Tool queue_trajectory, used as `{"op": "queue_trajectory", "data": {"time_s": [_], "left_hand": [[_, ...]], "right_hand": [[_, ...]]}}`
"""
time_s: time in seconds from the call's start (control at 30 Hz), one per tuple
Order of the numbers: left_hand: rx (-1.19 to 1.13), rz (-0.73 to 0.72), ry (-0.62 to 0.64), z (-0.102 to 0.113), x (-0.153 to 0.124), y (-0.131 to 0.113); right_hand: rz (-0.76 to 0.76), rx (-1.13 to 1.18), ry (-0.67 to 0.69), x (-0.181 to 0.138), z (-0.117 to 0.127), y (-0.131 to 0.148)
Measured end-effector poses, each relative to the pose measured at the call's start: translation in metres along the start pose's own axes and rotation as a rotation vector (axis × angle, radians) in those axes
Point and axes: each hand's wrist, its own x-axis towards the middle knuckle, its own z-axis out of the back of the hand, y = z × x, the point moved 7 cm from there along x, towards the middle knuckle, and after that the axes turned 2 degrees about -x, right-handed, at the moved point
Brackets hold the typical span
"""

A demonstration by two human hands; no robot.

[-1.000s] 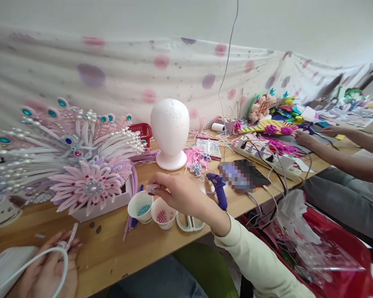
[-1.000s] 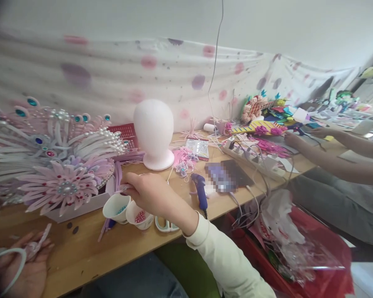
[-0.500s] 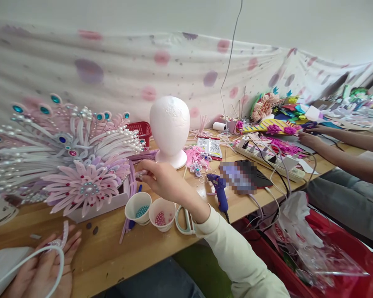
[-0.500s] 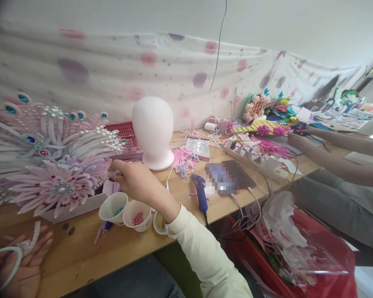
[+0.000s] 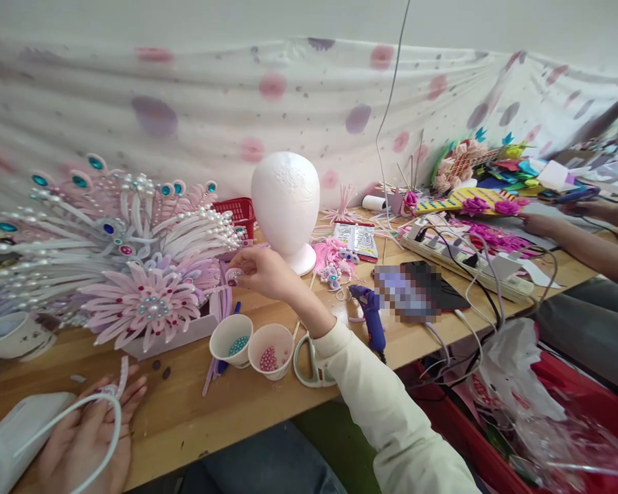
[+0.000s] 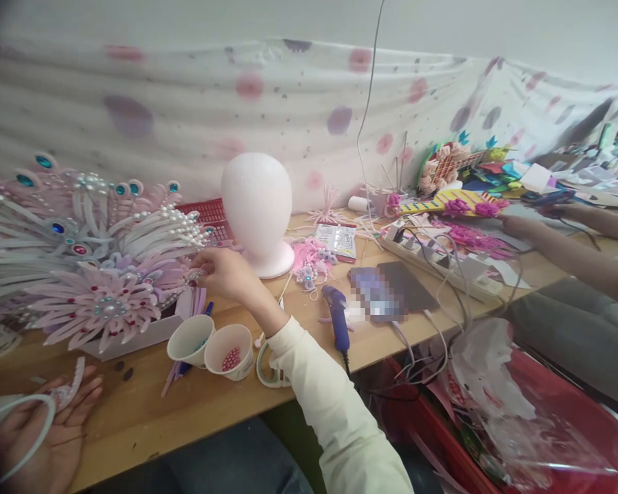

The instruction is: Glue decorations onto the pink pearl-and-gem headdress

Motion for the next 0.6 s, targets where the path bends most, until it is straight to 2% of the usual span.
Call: {"op": "queue_trajectory", "data": {"time_s": [0.2,0.43,0.6], "left_hand": [[-0.014,-0.003,-0.046,0.014,0.009,0.007],[-0.050,0.012,-0.092,-0.003,-0.005,-0.001],[-0.042,0.000,-0.057,-0.004,-0.006,0.000]], "right_hand": [[0.014,-0.024,0.038,0.010,-0.003,0.002],[-0.028,-0.127,0.021,0.019,0.001,0.005],[-0.019,-0.163,0.035,0.018,-0.001,0.007]]}}
